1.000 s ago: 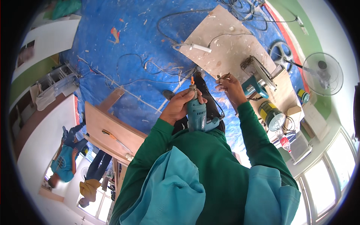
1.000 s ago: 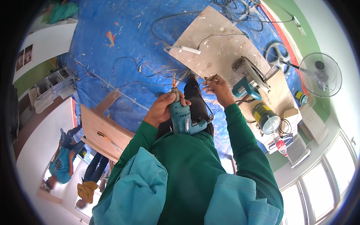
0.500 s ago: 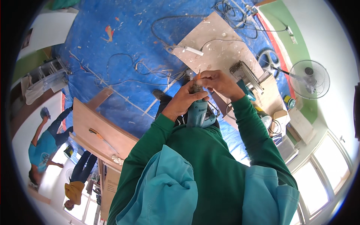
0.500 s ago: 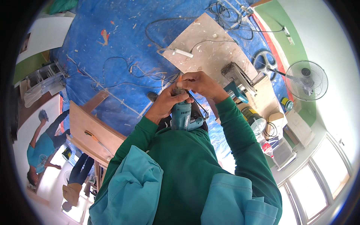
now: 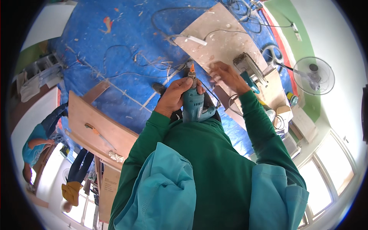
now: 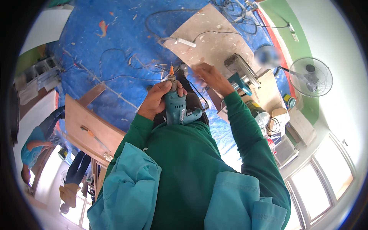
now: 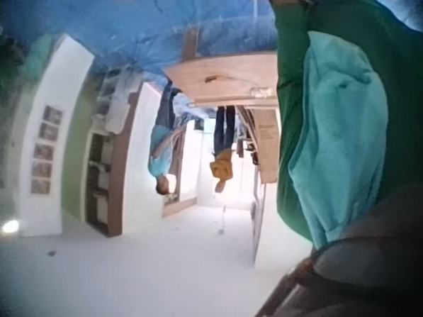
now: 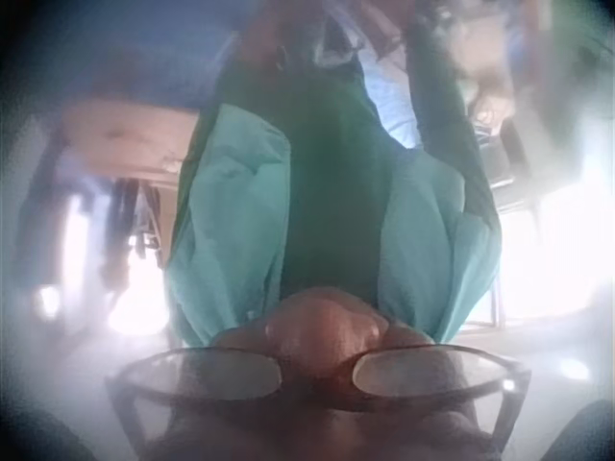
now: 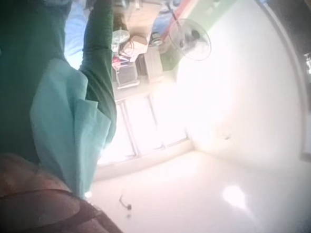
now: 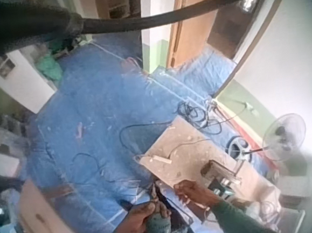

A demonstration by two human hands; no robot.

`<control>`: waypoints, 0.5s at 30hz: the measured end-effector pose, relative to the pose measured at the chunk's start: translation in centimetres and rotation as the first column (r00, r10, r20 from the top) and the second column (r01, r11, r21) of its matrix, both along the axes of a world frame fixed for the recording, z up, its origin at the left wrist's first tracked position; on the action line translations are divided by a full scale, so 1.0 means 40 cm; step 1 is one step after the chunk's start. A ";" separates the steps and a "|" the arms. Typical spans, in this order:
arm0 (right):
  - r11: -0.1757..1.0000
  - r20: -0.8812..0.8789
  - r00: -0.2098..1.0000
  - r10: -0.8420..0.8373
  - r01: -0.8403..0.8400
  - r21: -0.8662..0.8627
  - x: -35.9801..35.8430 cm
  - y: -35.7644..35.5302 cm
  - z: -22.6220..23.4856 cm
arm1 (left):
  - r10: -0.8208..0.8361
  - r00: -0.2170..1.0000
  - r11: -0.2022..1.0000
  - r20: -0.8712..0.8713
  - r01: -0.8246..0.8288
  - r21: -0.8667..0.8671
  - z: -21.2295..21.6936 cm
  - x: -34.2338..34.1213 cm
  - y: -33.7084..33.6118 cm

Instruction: The person measures and marks a wooden panel with a tape measure and pencil. They then use a circular saw to cut the panel and a drill to drive screws into it. The person also handles a small box of screws and moves the wooden panel around the workspace.

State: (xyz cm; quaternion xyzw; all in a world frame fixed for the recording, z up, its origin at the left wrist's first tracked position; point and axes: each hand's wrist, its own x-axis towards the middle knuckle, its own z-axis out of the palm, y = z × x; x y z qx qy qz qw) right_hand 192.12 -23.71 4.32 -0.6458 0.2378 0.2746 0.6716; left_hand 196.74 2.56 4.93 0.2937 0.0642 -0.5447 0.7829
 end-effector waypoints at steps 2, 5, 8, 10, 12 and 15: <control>0.851 -0.133 0.922 0.365 -0.388 -0.354 -0.088 -0.051 -0.136 | -0.005 0.999 0.999 -0.034 0.006 0.040 -0.002 0.010 0.061; 0.923 -0.634 0.699 0.329 -0.380 0.061 -0.254 0.044 -0.243 | 0.020 0.990 0.999 0.138 -0.024 0.030 0.040 0.026 0.097; 0.979 -0.650 0.758 0.051 0.090 0.182 -0.395 0.090 -0.412 | 0.084 0.996 0.995 0.043 -0.086 0.049 0.090 0.021 0.150; 0.924 -0.632 0.755 -0.175 0.348 0.160 -0.392 0.146 -0.458 | 0.137 0.988 0.988 0.074 -0.142 0.061 0.094 -0.004 0.222; 0.798 -0.620 0.694 -0.365 0.577 0.177 -0.374 0.172 -0.562 | 0.174 0.980 0.982 0.095 -0.180 0.056 0.099 0.018 0.277; 0.631 0.029 0.827 0.561 -0.405 -0.661 -0.215 0.232 -0.411 | 0.307 0.940 0.938 0.152 -0.326 0.121 0.129 -0.015 0.407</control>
